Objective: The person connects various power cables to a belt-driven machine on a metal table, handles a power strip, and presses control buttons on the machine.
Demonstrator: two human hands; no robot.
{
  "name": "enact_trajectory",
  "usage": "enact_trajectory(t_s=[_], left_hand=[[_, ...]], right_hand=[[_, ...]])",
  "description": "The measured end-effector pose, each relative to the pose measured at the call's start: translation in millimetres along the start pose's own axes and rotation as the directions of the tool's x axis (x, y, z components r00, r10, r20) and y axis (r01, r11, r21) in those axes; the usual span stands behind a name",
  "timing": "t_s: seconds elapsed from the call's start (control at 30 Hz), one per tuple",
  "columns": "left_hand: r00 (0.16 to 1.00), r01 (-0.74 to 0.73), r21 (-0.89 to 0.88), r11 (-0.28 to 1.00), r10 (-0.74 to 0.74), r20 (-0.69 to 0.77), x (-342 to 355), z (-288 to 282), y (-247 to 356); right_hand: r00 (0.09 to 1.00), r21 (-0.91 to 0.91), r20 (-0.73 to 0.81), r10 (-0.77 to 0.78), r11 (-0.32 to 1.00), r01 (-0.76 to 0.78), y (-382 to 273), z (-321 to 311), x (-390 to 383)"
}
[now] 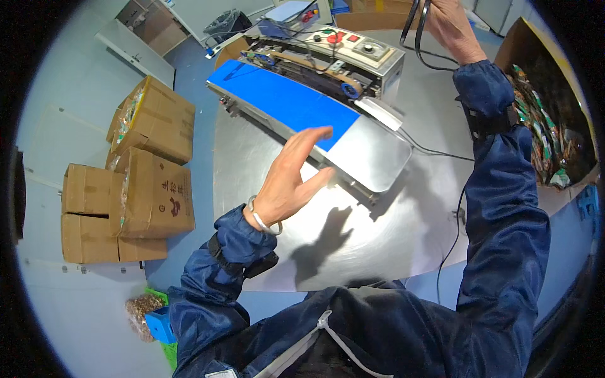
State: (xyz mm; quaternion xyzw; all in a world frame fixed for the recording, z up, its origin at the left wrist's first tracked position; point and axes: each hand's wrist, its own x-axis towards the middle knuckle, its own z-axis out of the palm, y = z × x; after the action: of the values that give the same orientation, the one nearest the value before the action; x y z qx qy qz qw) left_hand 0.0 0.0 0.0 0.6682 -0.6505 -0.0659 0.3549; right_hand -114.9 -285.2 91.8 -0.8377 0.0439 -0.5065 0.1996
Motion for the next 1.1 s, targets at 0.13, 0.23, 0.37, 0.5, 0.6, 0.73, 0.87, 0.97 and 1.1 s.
enact_trajectory(t_s=[0.13, 0.23, 0.37, 0.5, 0.6, 0.73, 0.87, 0.97, 1.1], left_hand=[[0.988, 0.150, -0.126, 0.981, -0.146, 0.041, -63.3, -27.7, -31.0], [0.950, 0.314, -0.188, 0.931, -0.309, 0.056, -131.6, -64.0, -64.7], [0.826, 0.525, -0.347, 0.777, -0.564, -0.014, -225.7, -94.8, -89.3], [0.645, 0.615, -0.499, 0.610, -0.754, -0.126, -319.1, -110.9, -99.5], [0.554, 0.637, -0.534, 0.556, -0.812, -0.184, -361.1, -113.3, -88.0], [0.545, 0.664, -0.528, 0.529, -0.826, -0.142, -381.0, -130.6, -86.4], [0.621, 0.657, -0.457, 0.599, -0.774, -0.122, -364.7, -152.0, -98.2], [0.700, 0.626, -0.407, 0.665, -0.709, -0.083, -361.2, -174.3, -115.1], [0.735, 0.627, -0.351, 0.696, -0.677, -0.029, -392.4, -223.0, -165.3]], right_hand=[[0.949, -0.142, 0.054, -0.310, 0.939, 0.314, -86.0, 22.5, 16.2], [0.765, 0.425, -0.266, -0.587, 0.641, 0.639, -138.0, 105.7, 28.5], [0.796, 0.347, -0.004, -0.605, 0.746, 0.568, -192.6, 115.1, 20.1], [0.874, 0.515, -0.087, -0.479, 0.729, 0.450, -226.3, 117.5, 28.5], [0.957, 0.163, -0.258, -0.133, 0.970, 0.179, -231.3, 115.8, 26.9], [0.953, 0.162, -0.262, -0.152, 0.967, 0.199, -245.2, 130.2, 5.3], [0.981, 0.233, -0.193, -0.018, 0.970, 0.064, -259.9, 149.0, 1.5], [0.986, 0.158, -0.164, 0.012, 0.987, 0.014, -245.7, 169.4, 5.6], [0.890, 0.286, -0.391, 0.233, 0.950, -0.123, -251.9, 228.3, 2.6]])
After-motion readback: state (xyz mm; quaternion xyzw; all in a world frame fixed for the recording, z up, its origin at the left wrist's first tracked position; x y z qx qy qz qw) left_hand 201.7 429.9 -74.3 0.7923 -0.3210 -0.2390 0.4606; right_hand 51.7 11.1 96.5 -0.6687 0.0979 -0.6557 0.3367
